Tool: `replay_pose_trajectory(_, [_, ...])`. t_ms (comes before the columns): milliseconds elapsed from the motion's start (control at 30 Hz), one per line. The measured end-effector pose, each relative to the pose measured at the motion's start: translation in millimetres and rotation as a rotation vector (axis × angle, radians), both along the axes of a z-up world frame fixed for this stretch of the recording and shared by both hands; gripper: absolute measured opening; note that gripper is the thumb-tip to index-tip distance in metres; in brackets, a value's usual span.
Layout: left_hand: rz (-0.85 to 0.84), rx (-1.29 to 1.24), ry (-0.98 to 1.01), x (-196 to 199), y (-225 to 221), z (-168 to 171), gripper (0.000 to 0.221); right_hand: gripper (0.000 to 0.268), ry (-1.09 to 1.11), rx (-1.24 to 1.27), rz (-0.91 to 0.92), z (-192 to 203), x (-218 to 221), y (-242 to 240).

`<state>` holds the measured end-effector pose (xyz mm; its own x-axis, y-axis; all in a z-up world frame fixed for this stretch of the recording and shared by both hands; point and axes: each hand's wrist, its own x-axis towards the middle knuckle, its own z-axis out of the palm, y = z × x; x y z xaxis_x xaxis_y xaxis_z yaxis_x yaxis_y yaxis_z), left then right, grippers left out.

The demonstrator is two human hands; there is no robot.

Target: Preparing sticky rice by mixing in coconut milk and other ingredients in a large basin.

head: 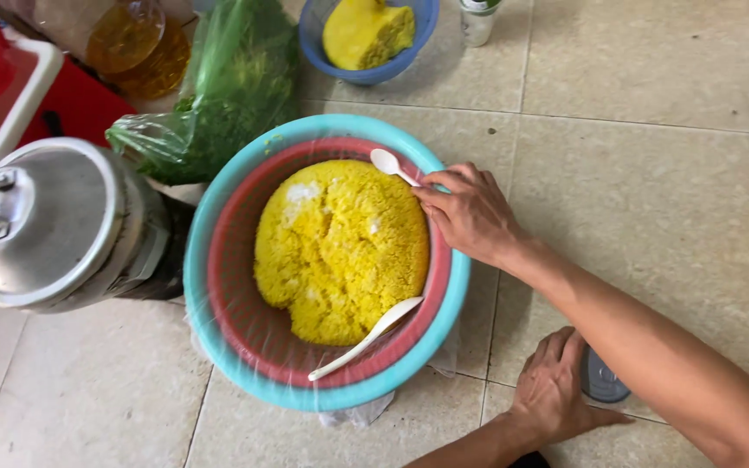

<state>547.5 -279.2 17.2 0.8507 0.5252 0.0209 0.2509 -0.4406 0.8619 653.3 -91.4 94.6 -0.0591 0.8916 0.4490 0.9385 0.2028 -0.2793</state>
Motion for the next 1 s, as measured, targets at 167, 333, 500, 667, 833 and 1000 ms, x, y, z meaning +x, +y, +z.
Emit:
replay_pose_trajectory(167, [0.043,0.060,-0.128,16.1,-8.9,-48.5,0.077,0.030,0.265,-0.098,-0.069,5.7,42.1,-51.1])
replay_pose_trajectory(333, [0.005,-0.118,-0.191,29.7,58.9,-74.9,0.093,0.029,0.382,-0.220,-0.226,8.9,81.7,-122.9])
replay_pose_trajectory(500, [-0.092,-0.107,-0.321,46.3,116.4,-70.7,0.095,0.026,0.441,-0.356,-0.432,-14.0,90.6,-177.6])
replay_pose_trajectory(667, [0.109,-0.230,-0.398,49.1,102.0,-38.0,0.118,0.023,0.112,-0.166,-0.138,-46.6,80.4,-174.5])
replay_pose_trajectory(833, [0.273,-0.085,-0.309,56.1,104.1,-40.7,0.093,0.016,-0.026,-0.091,-0.184,-41.9,62.7,-160.0])
replay_pose_trajectory(1000, [0.207,-0.157,-0.363,63.9,116.6,-46.5,0.069,0.019,-0.113,0.068,-0.269,-49.9,58.9,-146.5])
